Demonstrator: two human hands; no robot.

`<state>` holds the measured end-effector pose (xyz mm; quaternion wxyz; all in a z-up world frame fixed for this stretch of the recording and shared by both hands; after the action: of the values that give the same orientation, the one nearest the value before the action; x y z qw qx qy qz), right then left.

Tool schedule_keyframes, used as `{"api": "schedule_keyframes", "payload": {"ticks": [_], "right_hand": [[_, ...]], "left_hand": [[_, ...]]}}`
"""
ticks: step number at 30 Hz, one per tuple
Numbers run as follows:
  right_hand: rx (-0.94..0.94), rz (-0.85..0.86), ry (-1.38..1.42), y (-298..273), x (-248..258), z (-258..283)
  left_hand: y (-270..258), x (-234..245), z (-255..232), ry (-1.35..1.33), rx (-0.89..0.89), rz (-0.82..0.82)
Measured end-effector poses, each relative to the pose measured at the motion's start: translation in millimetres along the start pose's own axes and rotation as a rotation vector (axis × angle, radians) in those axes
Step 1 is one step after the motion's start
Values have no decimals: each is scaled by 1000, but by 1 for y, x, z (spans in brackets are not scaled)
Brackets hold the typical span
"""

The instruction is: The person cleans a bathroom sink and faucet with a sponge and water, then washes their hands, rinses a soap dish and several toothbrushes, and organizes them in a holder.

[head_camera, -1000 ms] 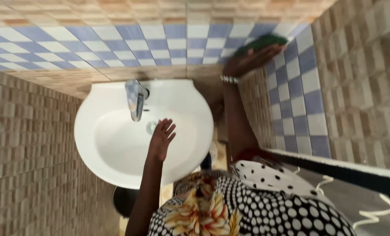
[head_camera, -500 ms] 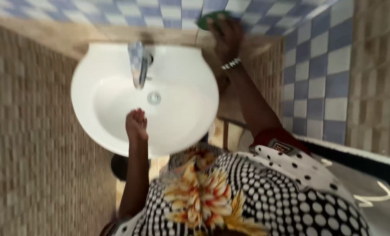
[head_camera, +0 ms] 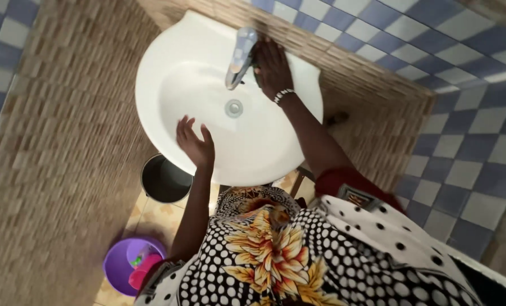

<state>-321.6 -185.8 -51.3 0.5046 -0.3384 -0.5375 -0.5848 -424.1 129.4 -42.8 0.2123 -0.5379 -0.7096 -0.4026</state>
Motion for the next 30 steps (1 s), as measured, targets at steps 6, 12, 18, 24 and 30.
{"api": "schedule_keyframes", "payload": {"ticks": [6,12,18,24,30], "right_hand": [[-97,191,-162,-91,53,-17],[27,261,-52,-152,91,28],[-36,177,364,-201,-5,231],[47,152,364,-172,-82,279],[87,697,-162,-187,12,51]], "left_hand": [[-41,11,45,301,168,-172],[-55,-8,82,184,384,-181],[-58,-11,94,52,366,-293],[-57,3,147,-1190,614,-144],[-64,-26,155,-668,590,-67]]}}
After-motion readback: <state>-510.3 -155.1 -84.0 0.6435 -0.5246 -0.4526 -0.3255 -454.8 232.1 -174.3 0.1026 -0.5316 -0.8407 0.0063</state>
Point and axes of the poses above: each hand's wrist, its own y-axis towards the middle knuckle, its own x-axis out of the back of the hand, z = x × y, the point moved 3 cm from there along y, towards the middle knuckle, and after that the axes turned 1 degree about -x, right-handed, at the moved point
